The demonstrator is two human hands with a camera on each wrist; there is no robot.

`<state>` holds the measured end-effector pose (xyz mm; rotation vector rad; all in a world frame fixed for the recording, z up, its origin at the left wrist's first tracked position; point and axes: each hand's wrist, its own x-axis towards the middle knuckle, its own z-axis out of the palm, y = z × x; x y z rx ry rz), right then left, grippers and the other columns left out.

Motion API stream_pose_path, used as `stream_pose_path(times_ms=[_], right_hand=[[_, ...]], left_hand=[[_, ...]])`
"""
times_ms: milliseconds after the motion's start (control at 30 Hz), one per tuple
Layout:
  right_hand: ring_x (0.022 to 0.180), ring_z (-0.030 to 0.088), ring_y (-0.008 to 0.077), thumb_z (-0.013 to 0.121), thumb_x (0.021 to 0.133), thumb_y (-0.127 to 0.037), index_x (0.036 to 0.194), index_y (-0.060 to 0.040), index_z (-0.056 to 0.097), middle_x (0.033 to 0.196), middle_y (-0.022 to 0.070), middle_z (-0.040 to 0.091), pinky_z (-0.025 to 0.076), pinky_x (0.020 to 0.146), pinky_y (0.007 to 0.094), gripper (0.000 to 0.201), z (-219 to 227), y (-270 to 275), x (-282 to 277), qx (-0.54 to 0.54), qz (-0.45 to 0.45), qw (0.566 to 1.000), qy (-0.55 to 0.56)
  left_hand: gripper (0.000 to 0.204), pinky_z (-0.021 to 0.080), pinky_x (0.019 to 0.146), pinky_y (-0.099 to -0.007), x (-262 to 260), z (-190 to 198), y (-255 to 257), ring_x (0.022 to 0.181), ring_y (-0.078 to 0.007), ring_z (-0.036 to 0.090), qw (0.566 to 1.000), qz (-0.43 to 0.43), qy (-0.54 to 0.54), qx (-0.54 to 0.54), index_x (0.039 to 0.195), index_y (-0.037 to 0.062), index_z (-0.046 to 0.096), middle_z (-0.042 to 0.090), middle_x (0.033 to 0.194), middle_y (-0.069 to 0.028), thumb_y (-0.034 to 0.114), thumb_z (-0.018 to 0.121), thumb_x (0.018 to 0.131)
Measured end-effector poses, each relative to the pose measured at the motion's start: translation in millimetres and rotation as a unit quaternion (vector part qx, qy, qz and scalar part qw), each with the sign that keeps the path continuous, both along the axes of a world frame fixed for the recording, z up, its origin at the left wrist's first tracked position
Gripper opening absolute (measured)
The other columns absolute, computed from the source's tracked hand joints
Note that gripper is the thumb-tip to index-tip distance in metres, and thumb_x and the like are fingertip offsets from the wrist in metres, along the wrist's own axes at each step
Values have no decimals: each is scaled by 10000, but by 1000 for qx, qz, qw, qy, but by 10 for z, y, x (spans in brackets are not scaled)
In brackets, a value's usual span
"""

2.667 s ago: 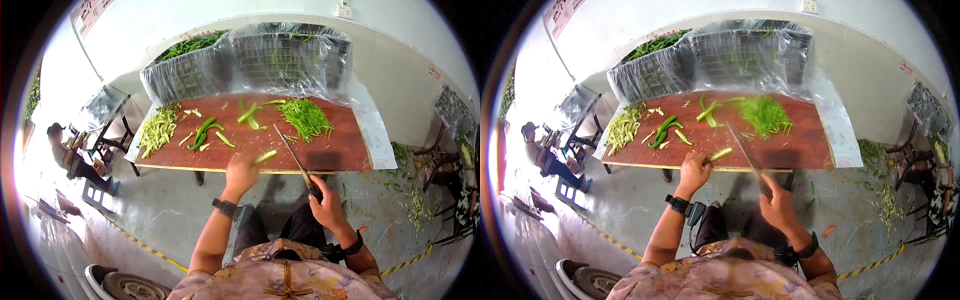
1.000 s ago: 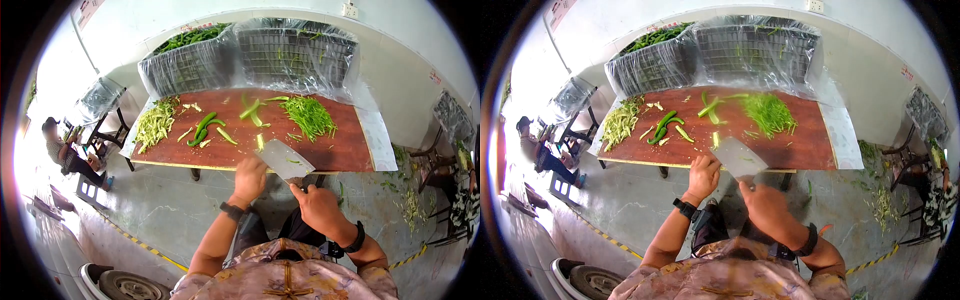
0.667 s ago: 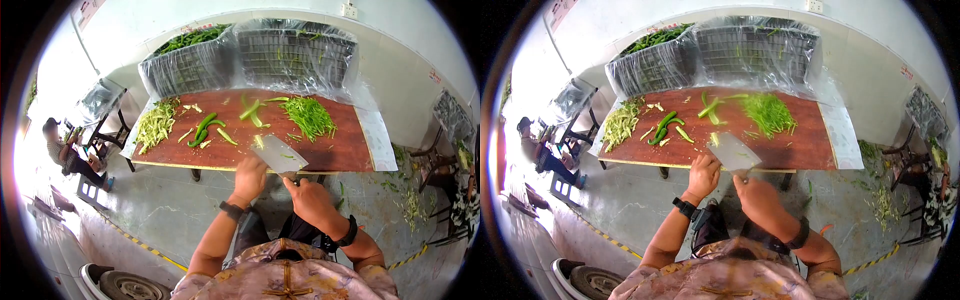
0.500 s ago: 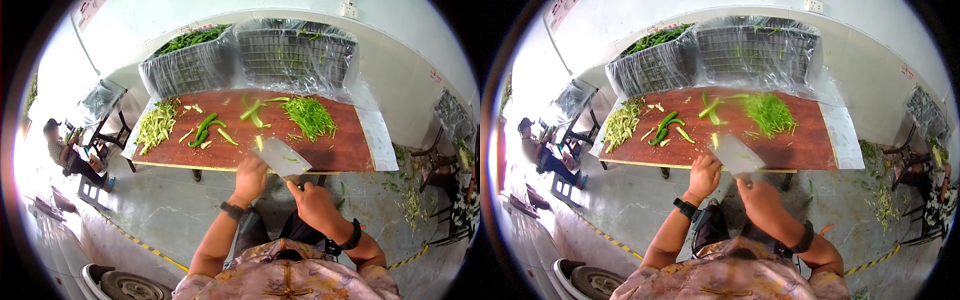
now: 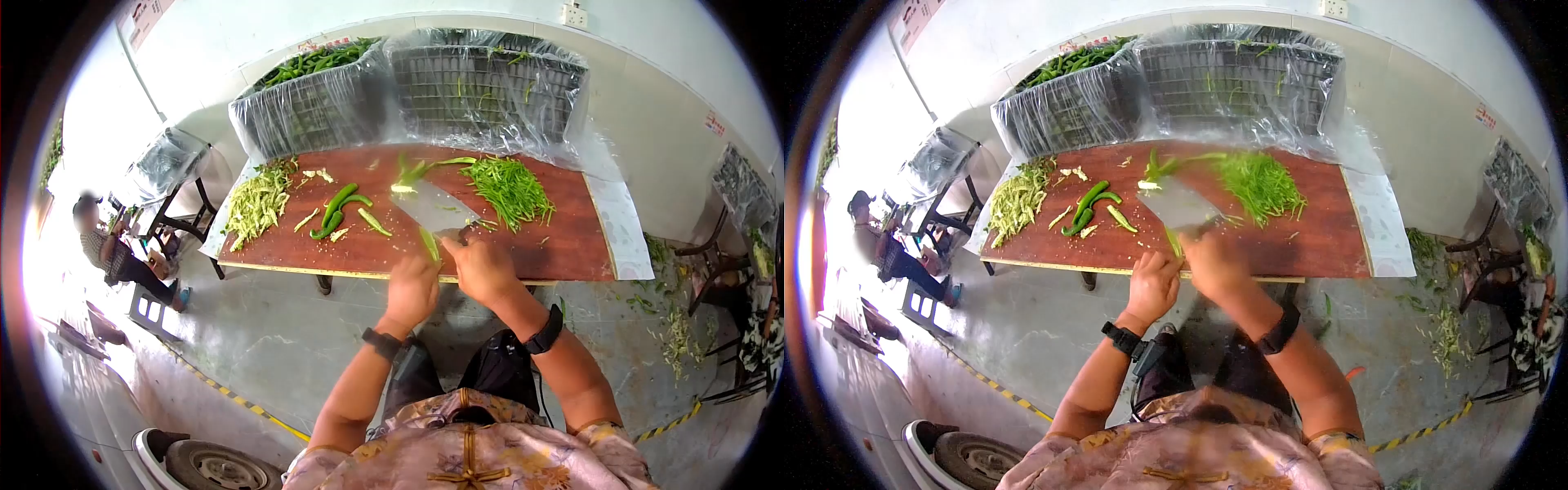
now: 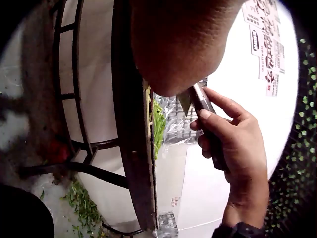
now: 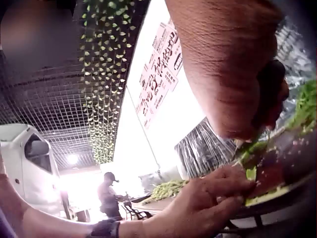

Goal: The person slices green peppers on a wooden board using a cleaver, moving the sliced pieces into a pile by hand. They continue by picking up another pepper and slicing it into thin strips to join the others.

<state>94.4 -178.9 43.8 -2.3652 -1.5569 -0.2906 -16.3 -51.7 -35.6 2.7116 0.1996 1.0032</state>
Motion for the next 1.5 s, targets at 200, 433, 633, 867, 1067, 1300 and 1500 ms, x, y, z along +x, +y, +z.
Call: stream_pose_path(times_ms=[200, 433, 633, 867, 1067, 1300, 1500], right_hand=[[703, 629, 366, 607, 798, -86, 1216, -118, 600, 760, 186, 623, 499, 612, 460, 420, 64, -432, 13, 22, 11, 998, 57], [673, 620, 361, 654, 785, -86, 1163, -99, 635, 768, 171, 622, 497, 597, 452, 379, -57, -1041, -200, 63, -19, 996, 54], [644, 613, 349, 663, 780, -80, 1172, -118, 645, 742, 155, 608, 499, 582, 437, 395, -117, -1241, -270, 34, -46, 997, 61], [634, 611, 341, 692, 754, -67, 1172, -112, 644, 724, 148, 599, 495, 574, 434, 424, -104, -1344, -259, 57, -41, 995, 70], [625, 604, 339, 688, 751, -63, 1163, -105, 642, 726, 141, 599, 487, 573, 437, 416, -65, -1369, -363, 63, -32, 995, 74], [616, 600, 331, 679, 767, -83, 1155, -106, 643, 716, 131, 593, 483, 558, 433, 391, 30, -1416, -492, 25, -28, 997, 64], [585, 594, 309, 643, 799, -109, 1157, -121, 646, 700, 117, 572, 474, 524, 421, 358, 117, -1366, -574, -17, -17, 999, 25]], left_hand=[[266, 439, 765, -396, -7, 30, 0, 891, -281, 525, 1000, -3, -6, -9, 1009, 74, 675, 579, 929, -68, 54, 609, 752], [221, 444, 768, -441, 79, 55, 137, 905, -322, 533, 997, -43, 0, -71, 949, 68, 663, 592, 968, -99, 29, 584, 746], [232, 453, 802, -468, 387, 243, 423, 924, -349, 558, 993, -73, -90, 33, 955, 66, 631, 615, 958, -129, 30, 564, 737], [211, 465, 773, -463, 321, 298, 408, 903, -345, 584, 998, 19, 48, 38, 948, 79, 631, 629, 901, -133, 132, 623, 744], [200, 466, 682, -465, 123, 269, 17, 752, -351, 595, 996, 83, 10, -29, 821, 49, 623, 613, 799, -143, 227, 687, 756], [135, 462, 729, -430, 16, 183, -123, 838, -318, 549, 1000, 21, 6, -8, 881, 54, 653, 574, 872, -107, 132, 660, 772], [114, 455, 733, -417, 12, 80, -135, 851, -301, 538, 999, 36, -6, -3, 882, 75, 649, 557, 880, -87, 115, 644, 775]])
